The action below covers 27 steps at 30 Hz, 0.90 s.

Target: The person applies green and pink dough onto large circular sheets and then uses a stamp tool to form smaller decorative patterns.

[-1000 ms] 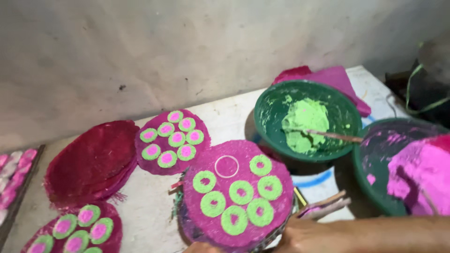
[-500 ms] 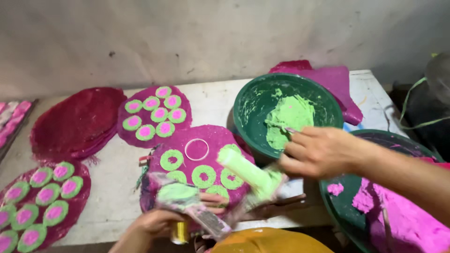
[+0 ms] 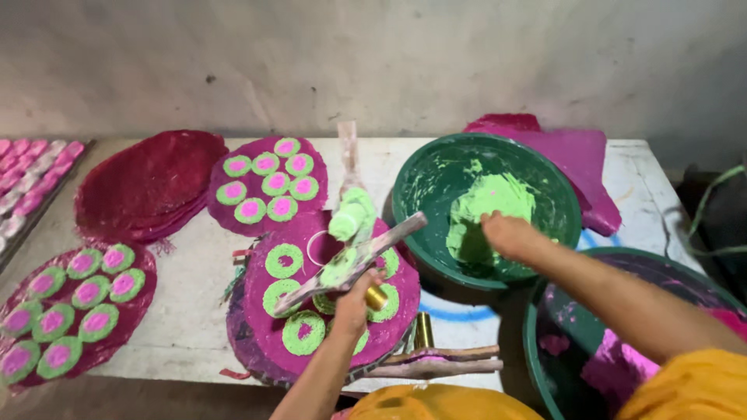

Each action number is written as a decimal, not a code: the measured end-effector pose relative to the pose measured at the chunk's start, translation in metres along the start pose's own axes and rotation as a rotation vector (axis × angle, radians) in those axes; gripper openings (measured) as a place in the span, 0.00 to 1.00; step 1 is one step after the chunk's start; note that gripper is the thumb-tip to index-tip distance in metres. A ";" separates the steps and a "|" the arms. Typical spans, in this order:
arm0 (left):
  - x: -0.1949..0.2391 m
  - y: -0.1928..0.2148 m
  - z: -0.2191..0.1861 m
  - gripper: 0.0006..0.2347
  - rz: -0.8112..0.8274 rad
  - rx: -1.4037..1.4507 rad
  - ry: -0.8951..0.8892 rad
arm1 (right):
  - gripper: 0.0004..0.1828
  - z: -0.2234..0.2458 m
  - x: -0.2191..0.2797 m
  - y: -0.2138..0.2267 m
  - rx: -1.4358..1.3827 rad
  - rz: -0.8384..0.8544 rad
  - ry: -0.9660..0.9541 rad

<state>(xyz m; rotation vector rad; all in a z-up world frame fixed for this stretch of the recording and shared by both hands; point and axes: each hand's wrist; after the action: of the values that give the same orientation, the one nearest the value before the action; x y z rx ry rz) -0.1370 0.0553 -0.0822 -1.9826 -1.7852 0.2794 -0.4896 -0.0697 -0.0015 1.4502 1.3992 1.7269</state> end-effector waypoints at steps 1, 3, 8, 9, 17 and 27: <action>-0.008 -0.002 0.007 0.13 0.020 0.026 -0.012 | 0.17 -0.010 -0.010 0.002 0.032 -0.022 0.055; -0.029 -0.014 0.021 0.14 0.063 0.077 -0.038 | 0.16 -0.030 -0.024 0.020 0.008 -0.019 -0.047; -0.075 -0.059 0.052 0.13 0.124 0.072 -0.041 | 0.12 -0.026 -0.066 0.055 0.132 0.037 -0.161; -0.081 -0.064 0.056 0.13 0.129 0.093 -0.070 | 0.11 -0.019 -0.078 0.053 0.143 0.047 -0.156; -0.099 -0.069 0.087 0.11 0.146 0.071 -0.080 | 0.11 0.000 -0.099 -0.016 0.071 -0.063 -0.080; -0.102 -0.060 0.085 0.14 0.089 -0.042 0.020 | 0.13 0.061 0.000 -0.008 0.192 0.252 -0.126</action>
<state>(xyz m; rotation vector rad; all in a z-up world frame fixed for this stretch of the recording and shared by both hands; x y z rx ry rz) -0.2420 -0.0246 -0.1445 -2.0905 -1.7058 0.2509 -0.4359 -0.0436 -0.0141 1.8758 1.3954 1.6479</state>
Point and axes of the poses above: each hand's wrist, its own x-axis away from the middle knuckle, its own y-axis out of the back of the hand, z = x × y, and after that the axes turned 14 degrees about z, right-handed
